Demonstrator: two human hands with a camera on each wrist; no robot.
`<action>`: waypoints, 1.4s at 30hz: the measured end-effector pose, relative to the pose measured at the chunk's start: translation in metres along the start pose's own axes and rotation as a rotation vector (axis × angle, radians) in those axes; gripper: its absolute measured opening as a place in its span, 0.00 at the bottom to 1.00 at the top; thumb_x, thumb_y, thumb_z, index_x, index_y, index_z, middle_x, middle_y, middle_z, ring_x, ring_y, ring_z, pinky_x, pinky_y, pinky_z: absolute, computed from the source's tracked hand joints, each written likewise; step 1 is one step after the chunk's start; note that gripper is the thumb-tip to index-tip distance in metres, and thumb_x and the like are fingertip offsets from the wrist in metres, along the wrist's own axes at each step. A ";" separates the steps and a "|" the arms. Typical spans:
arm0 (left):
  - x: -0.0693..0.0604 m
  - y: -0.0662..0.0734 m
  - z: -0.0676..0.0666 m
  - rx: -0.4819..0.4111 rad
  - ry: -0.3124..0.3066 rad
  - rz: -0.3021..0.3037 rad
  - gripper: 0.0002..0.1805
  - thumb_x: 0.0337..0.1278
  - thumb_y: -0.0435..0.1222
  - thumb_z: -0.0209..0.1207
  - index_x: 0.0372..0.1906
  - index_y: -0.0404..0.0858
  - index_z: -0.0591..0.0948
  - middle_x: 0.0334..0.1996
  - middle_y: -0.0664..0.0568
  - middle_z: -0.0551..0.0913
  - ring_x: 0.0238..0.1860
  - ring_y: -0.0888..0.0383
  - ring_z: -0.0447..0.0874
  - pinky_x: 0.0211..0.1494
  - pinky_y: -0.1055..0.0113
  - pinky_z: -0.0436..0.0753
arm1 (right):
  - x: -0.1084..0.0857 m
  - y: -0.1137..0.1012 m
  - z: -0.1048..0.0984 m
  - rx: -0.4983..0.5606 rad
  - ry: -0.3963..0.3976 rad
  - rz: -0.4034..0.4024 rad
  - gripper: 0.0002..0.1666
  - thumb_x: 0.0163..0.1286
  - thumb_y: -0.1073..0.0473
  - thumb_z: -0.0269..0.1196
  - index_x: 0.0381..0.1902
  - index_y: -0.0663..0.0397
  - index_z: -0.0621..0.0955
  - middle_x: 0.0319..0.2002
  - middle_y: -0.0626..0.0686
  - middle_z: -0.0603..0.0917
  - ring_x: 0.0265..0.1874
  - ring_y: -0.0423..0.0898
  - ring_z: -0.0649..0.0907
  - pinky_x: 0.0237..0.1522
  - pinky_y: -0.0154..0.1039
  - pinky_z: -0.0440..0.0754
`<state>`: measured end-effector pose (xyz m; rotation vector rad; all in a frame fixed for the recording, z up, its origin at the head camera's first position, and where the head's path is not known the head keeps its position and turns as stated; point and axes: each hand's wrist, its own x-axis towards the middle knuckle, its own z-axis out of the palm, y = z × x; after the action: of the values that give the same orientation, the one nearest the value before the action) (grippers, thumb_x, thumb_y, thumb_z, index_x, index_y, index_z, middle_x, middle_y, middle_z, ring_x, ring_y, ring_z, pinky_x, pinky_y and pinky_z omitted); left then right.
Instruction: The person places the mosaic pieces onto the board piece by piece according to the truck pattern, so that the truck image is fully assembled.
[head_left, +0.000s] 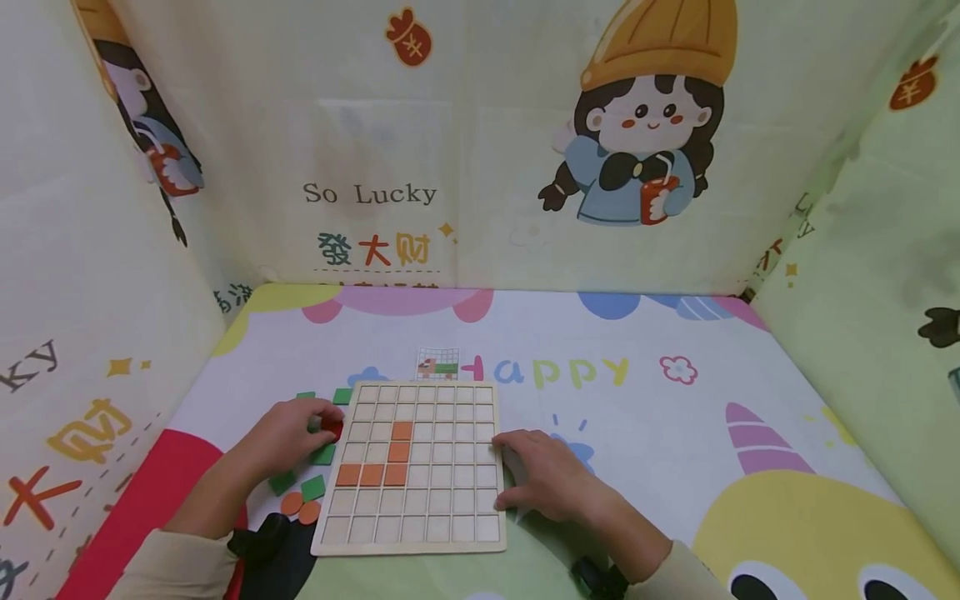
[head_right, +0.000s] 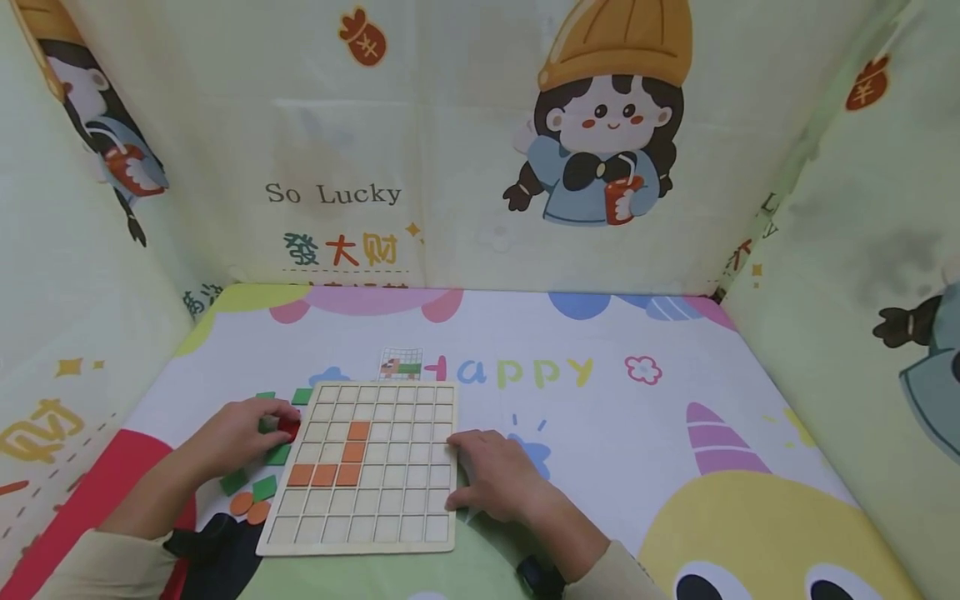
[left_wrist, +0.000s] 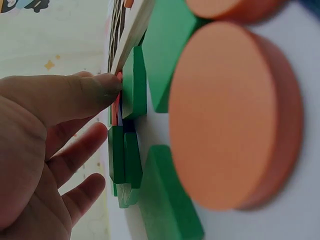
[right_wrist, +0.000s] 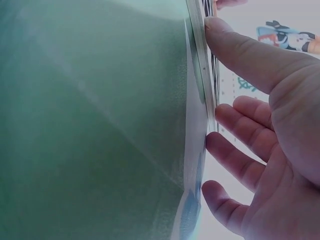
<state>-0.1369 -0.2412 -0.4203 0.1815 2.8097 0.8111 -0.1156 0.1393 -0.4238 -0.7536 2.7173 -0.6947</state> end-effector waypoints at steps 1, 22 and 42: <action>0.000 0.000 0.000 0.001 -0.002 -0.004 0.20 0.55 0.33 0.71 0.53 0.37 0.83 0.47 0.42 0.80 0.49 0.43 0.74 0.35 0.60 0.86 | 0.000 0.000 0.000 -0.002 0.000 0.001 0.43 0.52 0.46 0.78 0.63 0.53 0.76 0.60 0.52 0.79 0.60 0.55 0.76 0.60 0.58 0.70; 0.002 0.003 -0.003 0.000 -0.023 -0.025 0.19 0.55 0.32 0.70 0.53 0.36 0.84 0.49 0.40 0.80 0.49 0.42 0.74 0.35 0.60 0.86 | 0.001 -0.002 0.000 -0.003 -0.016 0.031 0.44 0.53 0.45 0.78 0.64 0.53 0.75 0.62 0.52 0.78 0.62 0.55 0.74 0.62 0.57 0.69; 0.000 0.005 -0.001 -0.006 -0.029 -0.045 0.19 0.56 0.30 0.69 0.54 0.37 0.84 0.50 0.40 0.80 0.50 0.41 0.73 0.34 0.62 0.85 | 0.001 -0.002 0.002 -0.001 -0.017 0.030 0.44 0.53 0.47 0.78 0.65 0.53 0.74 0.62 0.53 0.78 0.61 0.55 0.75 0.61 0.58 0.71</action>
<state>-0.1363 -0.2377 -0.4172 0.1281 2.7738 0.7999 -0.1150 0.1367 -0.4246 -0.7145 2.7084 -0.6770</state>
